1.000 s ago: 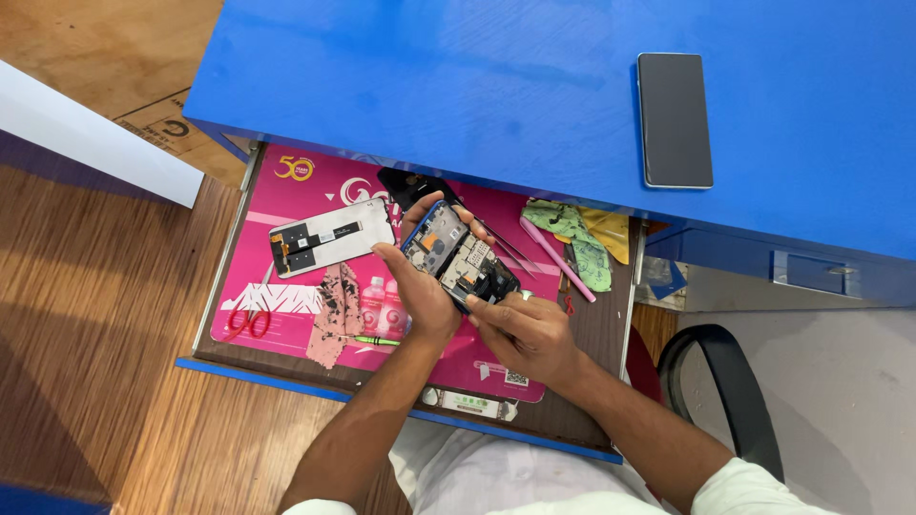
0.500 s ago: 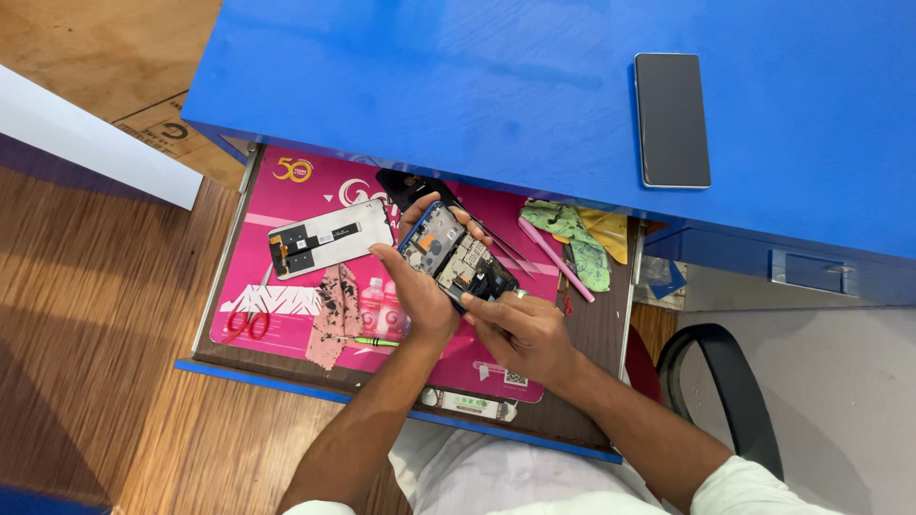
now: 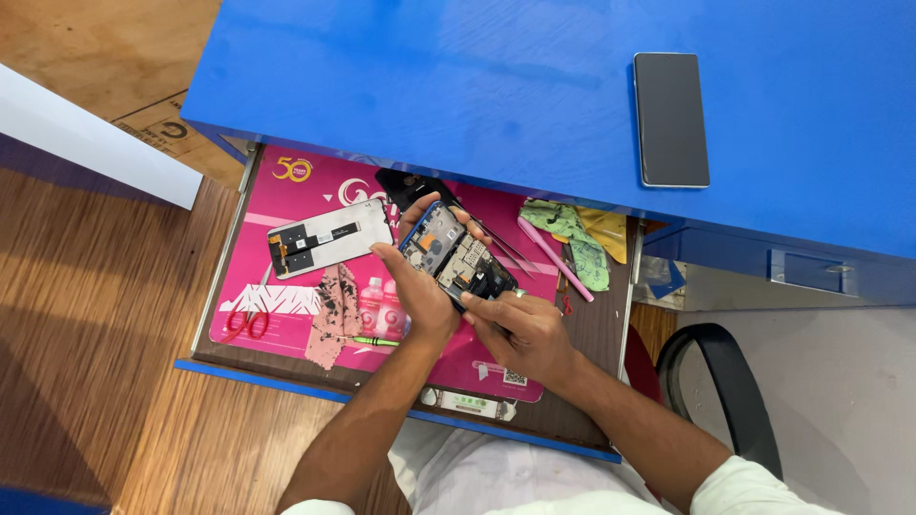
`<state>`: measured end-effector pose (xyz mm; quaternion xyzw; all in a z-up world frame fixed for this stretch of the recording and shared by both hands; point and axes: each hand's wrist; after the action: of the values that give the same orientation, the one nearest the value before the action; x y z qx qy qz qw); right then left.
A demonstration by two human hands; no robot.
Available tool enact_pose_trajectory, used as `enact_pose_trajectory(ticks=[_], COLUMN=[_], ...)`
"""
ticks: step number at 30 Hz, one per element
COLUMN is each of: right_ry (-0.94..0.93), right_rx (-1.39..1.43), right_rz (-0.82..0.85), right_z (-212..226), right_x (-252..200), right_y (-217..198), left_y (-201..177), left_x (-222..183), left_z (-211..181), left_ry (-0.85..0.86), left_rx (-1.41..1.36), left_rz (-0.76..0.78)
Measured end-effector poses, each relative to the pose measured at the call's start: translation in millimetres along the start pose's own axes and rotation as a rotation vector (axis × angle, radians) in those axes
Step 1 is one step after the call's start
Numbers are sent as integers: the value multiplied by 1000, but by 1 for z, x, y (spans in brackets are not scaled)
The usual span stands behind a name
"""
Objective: The person disassembles a smartphone on a workbench, using tweezers to remove the back cover and disconnect internal components. They carefully lift the motherboard and other parts from the phone's frame.
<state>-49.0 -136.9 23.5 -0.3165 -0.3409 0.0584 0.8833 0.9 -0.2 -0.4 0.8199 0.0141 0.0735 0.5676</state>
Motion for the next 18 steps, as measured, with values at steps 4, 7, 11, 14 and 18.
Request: enact_pose_trajectory(ticks=[4, 7, 11, 14, 18], right_ry=[-9, -14, 0, -10, -7], right_rx=[3, 3, 8, 7, 20], right_rz=[4, 10, 9, 4, 6], right_z=[-1, -1, -1, -1, -1], right_x=[0, -1, -1, 0, 0], right_y=[0, 0, 0, 0, 0], left_y=[0, 0, 0, 0, 0], left_x=[0, 0, -1, 0, -1], left_z=[0, 0, 0, 0, 0], left_ry=[-1, -1, 0, -4, 1], left_rx=[0, 6, 4, -17, -1], left_rz=[0, 4, -4, 9, 15])
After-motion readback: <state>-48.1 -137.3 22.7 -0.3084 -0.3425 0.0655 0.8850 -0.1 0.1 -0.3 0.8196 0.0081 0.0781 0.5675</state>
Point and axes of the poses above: each hand's wrist, its own x-axis towards the middle knuckle, its own y-axis out of the palm, z = x × y, and after that the axes turned 12 degrees about -x, right-handed
